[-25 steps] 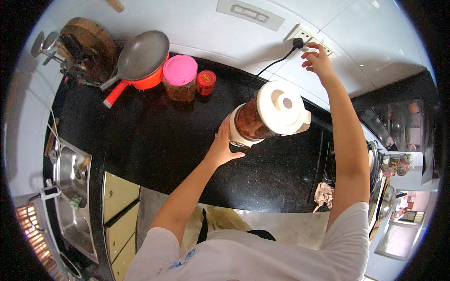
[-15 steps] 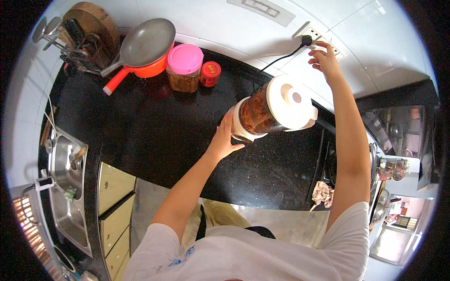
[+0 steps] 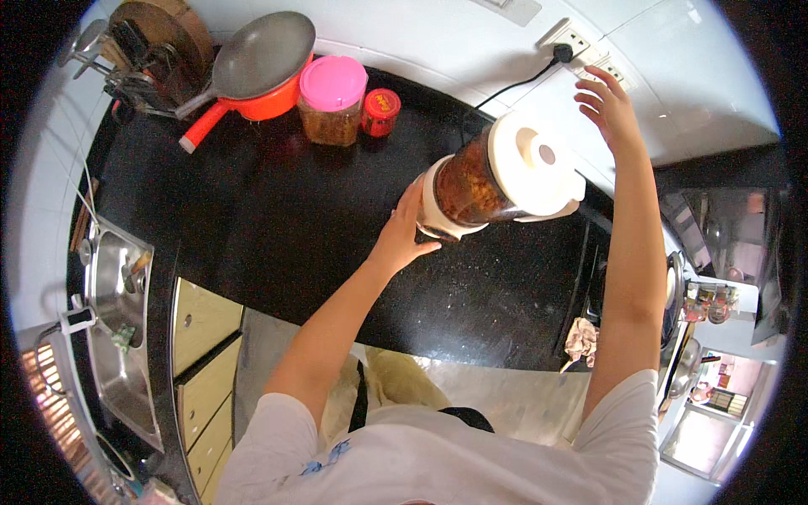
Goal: The person washes a red plastic bowl and a small pot in the sink, then places them on the counter. They wipe the countertop with a cloth, open a steamer pot on the stove, and operate a blender by plugging it in and pressing buttons on its control panel. The person then wipes the counter again and moves around the kitchen.
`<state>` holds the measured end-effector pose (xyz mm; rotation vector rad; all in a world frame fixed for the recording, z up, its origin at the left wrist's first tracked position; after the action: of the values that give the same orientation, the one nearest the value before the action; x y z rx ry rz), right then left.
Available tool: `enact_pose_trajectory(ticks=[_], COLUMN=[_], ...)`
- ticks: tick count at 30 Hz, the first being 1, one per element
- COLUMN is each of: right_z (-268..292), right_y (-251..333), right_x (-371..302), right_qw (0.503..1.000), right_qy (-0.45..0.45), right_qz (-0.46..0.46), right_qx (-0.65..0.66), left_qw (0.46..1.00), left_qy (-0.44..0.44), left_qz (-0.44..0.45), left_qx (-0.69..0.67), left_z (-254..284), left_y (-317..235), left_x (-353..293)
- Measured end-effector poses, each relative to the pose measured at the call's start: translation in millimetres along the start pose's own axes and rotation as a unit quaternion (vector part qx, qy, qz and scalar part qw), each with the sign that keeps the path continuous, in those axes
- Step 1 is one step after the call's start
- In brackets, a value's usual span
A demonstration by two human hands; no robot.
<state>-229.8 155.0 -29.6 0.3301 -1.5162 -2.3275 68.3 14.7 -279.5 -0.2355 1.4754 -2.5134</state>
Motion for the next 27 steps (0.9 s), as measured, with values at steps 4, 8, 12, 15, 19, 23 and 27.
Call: enact_pose_trajectory(ticks=[4, 8, 12, 15, 19, 23, 27], right_z=[7, -48, -105, -147, -182, -193, -195], right_y=[-72, -176, -212, -225, -233, -247, -245], right_x=[-80, -194, -231, -246, -263, -255, -241], right_qw=[0.981, 0.989, 0.990, 0.988, 0.990, 0.986, 0.977], right_qy=[-0.078, -0.099, -0.049, -0.055, -0.105, -0.136, -0.139], right_qz=[0.047, -0.011, 0.032, 0.030, 0.067, 0.094, 0.150], right_qx=[0.171, 0.113, 0.129, 0.139, 0.068, -0.003, -0.053], left_qw=[0.999, 0.996, 0.983, 0.978, 0.975, 0.970, 0.971], left_qy=[-0.024, -0.026, -0.046, -0.040, -0.043, -0.062, -0.064], left_qz=[-0.033, -0.087, -0.178, -0.201, -0.216, -0.230, -0.229], left_qx=[-0.013, 0.003, -0.012, -0.027, -0.036, -0.038, -0.026], left_z=[8, 9, -1, -2, -7, -10, -13], left_y=[3, 11, 24, 30, 38, 42, 45], left_x=[-2, 4, 16, 17, 16, 14, 14])
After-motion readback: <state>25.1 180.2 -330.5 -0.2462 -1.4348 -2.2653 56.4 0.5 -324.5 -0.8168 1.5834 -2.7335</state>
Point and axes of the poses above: each hand's wrist, its own x-axis towards the middle knuckle, its own z-axis out of the back of the hand, y = z × x, the point moved 2 cm from there along x, towards the middle knuckle, and after that the axes turned 2 degrees about -x, right-handed, at the moved point
